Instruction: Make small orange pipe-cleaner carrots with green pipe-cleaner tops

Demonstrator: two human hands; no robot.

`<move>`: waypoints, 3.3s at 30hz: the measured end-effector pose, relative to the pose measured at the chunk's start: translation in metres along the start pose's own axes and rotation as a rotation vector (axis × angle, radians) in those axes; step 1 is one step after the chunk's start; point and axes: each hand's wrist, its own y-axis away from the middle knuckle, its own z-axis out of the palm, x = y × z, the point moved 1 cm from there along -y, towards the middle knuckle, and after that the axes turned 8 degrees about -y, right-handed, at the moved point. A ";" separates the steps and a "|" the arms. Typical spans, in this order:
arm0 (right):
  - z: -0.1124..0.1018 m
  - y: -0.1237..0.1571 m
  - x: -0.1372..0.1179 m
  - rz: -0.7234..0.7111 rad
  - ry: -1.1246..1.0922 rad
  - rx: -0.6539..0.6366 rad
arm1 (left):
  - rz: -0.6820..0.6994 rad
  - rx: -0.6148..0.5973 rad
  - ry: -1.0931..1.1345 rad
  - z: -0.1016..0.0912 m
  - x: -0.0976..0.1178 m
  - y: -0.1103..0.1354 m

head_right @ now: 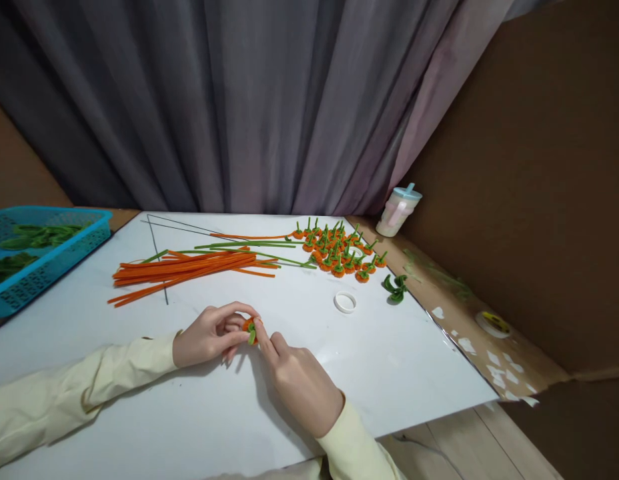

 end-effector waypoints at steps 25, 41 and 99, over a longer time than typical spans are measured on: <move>0.000 -0.047 0.099 -0.403 0.226 0.075 | -0.094 0.032 0.193 -0.006 -0.002 -0.006; -0.004 -0.043 0.040 -0.349 -0.767 0.356 | -0.135 -0.034 0.341 -0.006 0.005 -0.009; -0.004 -0.039 0.042 -0.613 -0.110 0.527 | -0.525 -0.181 0.071 -0.009 0.024 -0.021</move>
